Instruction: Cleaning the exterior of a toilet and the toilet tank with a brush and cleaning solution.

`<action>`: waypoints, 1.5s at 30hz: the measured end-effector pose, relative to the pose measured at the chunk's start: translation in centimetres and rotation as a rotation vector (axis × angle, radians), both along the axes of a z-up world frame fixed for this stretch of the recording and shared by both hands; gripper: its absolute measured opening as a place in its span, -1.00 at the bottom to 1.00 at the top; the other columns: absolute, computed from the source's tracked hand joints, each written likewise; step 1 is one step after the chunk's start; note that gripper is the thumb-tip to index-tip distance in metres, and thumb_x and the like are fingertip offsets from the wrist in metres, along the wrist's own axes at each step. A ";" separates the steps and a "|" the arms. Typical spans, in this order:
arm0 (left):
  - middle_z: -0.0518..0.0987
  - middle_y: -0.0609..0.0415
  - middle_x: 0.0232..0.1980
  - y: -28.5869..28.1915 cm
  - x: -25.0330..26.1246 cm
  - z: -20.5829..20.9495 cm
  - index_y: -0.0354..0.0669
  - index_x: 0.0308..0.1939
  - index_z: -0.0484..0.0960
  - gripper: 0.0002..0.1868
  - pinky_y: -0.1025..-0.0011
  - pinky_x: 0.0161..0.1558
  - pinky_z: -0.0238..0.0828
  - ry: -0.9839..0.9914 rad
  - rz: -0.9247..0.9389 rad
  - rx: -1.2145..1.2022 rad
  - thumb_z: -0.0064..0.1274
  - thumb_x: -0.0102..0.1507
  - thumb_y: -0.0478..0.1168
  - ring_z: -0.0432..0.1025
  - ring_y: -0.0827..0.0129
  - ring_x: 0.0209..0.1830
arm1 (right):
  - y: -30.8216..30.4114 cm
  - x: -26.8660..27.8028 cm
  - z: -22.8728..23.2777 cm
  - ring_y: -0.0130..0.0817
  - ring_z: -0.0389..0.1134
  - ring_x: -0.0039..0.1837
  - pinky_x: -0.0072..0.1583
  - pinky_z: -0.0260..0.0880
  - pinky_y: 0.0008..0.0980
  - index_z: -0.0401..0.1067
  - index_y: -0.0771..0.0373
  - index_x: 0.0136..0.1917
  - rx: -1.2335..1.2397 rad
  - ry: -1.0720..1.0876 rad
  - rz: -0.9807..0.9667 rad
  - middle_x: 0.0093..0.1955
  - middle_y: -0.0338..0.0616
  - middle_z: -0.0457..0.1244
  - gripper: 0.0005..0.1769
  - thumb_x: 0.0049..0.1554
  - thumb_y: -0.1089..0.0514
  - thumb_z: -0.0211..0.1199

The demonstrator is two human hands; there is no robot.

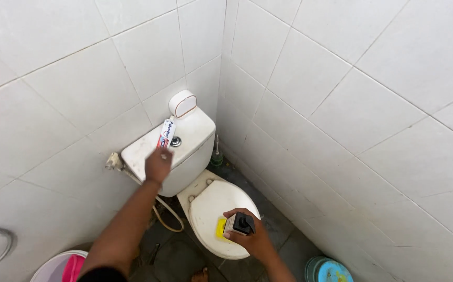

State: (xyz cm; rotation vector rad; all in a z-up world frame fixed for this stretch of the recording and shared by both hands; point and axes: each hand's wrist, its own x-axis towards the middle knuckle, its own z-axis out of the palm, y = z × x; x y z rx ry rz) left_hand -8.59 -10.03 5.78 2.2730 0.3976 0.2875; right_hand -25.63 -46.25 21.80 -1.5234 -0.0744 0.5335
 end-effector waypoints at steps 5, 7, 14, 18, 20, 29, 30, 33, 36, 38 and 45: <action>0.63 0.01 -0.01 2.6 8.8 1.0 -0.02 0.00 0.68 -0.61 -0.16 -0.03 0.42 0.227 0.192 0.324 0.24 0.19 0.07 0.46 -0.06 0.09 | 1.7 2.0 0.8 -0.38 0.40 0.25 0.29 0.43 -0.33 0.47 0.19 0.16 -0.073 0.014 -0.054 0.21 -0.16 0.37 -0.51 -0.03 0.22 0.54; 0.58 -0.04 0.05 3.0 11.1 -0.6 -0.08 0.03 0.63 -0.50 -0.23 0.00 0.35 0.337 0.208 0.361 0.27 0.19 0.15 0.38 -0.13 0.16 | 2.3 2.5 1.2 -0.42 0.42 0.25 0.29 0.45 -0.36 0.49 0.14 0.15 -0.214 0.100 -0.058 0.20 -0.21 0.40 -0.51 -0.05 0.19 0.55; 0.60 -0.01 0.03 3.4 12.8 -2.5 -0.05 0.02 0.66 -0.53 -0.16 0.03 0.39 0.470 0.246 0.283 0.35 0.12 0.04 0.47 0.02 0.11 | 4.0 3.2 -0.7 -0.40 0.40 0.24 0.27 0.46 -0.32 0.36 0.01 0.23 0.006 0.139 -0.126 0.18 -0.18 0.39 -0.35 -0.09 0.20 0.55; 0.65 -0.08 -0.19 2.7 10.2 0.2 -0.15 -0.01 0.70 -0.76 0.08 -0.14 0.49 0.105 0.118 -0.018 0.23 0.28 -0.16 0.55 0.03 -0.21 | 4.2 4.2 -0.8 -0.34 0.42 0.24 0.28 0.46 -0.30 0.42 0.19 0.22 -0.113 0.126 -0.051 0.17 -0.11 0.40 -0.41 -0.05 0.12 0.57; 0.64 -0.12 -0.26 0.6 7.8 4.0 -0.19 0.02 0.69 -0.79 0.12 -0.28 0.46 0.062 0.063 -0.146 0.18 0.32 -0.23 0.53 0.06 -0.36 | 4.5 4.8 -1.1 -0.29 0.43 0.22 0.27 0.46 -0.29 0.48 0.26 0.25 -0.186 0.136 0.003 0.18 -0.09 0.41 -0.39 -0.02 0.08 0.58; 0.72 0.13 -0.13 -11.2 -2.6 8.8 -0.19 0.00 0.66 -0.78 0.50 -0.09 0.60 0.386 -0.787 -0.666 0.13 0.27 -0.31 0.61 0.54 -0.18 | 4.7 6.3 -3.4 -0.42 0.21 0.47 0.40 0.19 -0.34 0.23 0.17 0.44 -0.001 -0.126 -0.104 0.29 -0.13 0.35 -0.09 -0.08 0.15 0.61; 0.72 0.05 -0.17 -11.6 -2.8 9.0 -0.24 -0.07 0.62 -0.82 0.47 -0.13 0.58 0.383 -0.781 -0.699 0.18 0.25 -0.35 0.60 0.50 -0.21 | 4.5 6.2 -3.5 -0.34 0.33 0.31 0.31 0.34 -0.28 0.35 0.25 0.37 -0.017 0.003 -0.149 0.22 -0.07 0.39 -0.22 -0.07 0.15 0.58; 0.70 -0.01 -0.20 -11.8 -2.3 7.3 -0.29 -0.15 0.61 -0.83 0.45 -0.14 0.56 0.405 -0.834 -0.816 0.25 0.22 -0.38 0.58 0.46 -0.22 | 3.7 5.3 -3.6 -0.31 0.46 0.17 0.24 0.48 -0.26 0.47 0.33 0.28 0.005 0.085 -0.221 0.19 -0.06 0.43 -0.37 -0.05 0.17 0.54; 0.71 0.06 -0.16 -10.5 0.2 5.6 -0.22 -0.14 0.66 -0.85 0.48 -0.10 0.61 0.464 -0.913 -0.879 0.23 0.22 -0.35 0.59 0.47 -0.20 | 2.7 4.4 -4.2 -0.33 0.46 0.14 0.21 0.49 -0.27 0.48 0.32 0.28 0.056 0.086 -0.289 0.18 -0.03 0.44 -0.39 -0.04 0.20 0.52; 0.73 0.11 -0.15 -8.6 3.7 3.0 -0.16 -0.13 0.69 -0.86 0.49 -0.11 0.64 0.497 -0.939 -0.854 0.19 0.22 -0.30 0.62 0.47 -0.21 | 1.9 4.1 -4.3 -0.30 0.46 0.09 0.17 0.50 -0.25 0.48 0.30 0.29 0.073 0.130 -0.334 0.12 0.04 0.44 -0.39 -0.04 0.22 0.52; 0.45 -0.16 0.25 -1.9 16.2 6.3 -0.19 0.43 0.34 -0.16 -0.03 0.16 0.34 0.064 -0.116 0.436 0.31 0.17 0.06 0.34 -0.04 0.22 | 0.0 2.7 -4.9 -0.37 0.48 0.16 0.23 0.52 -0.33 0.48 0.27 0.26 -0.015 0.057 -0.341 0.18 -0.09 0.45 -0.41 -0.05 0.23 0.52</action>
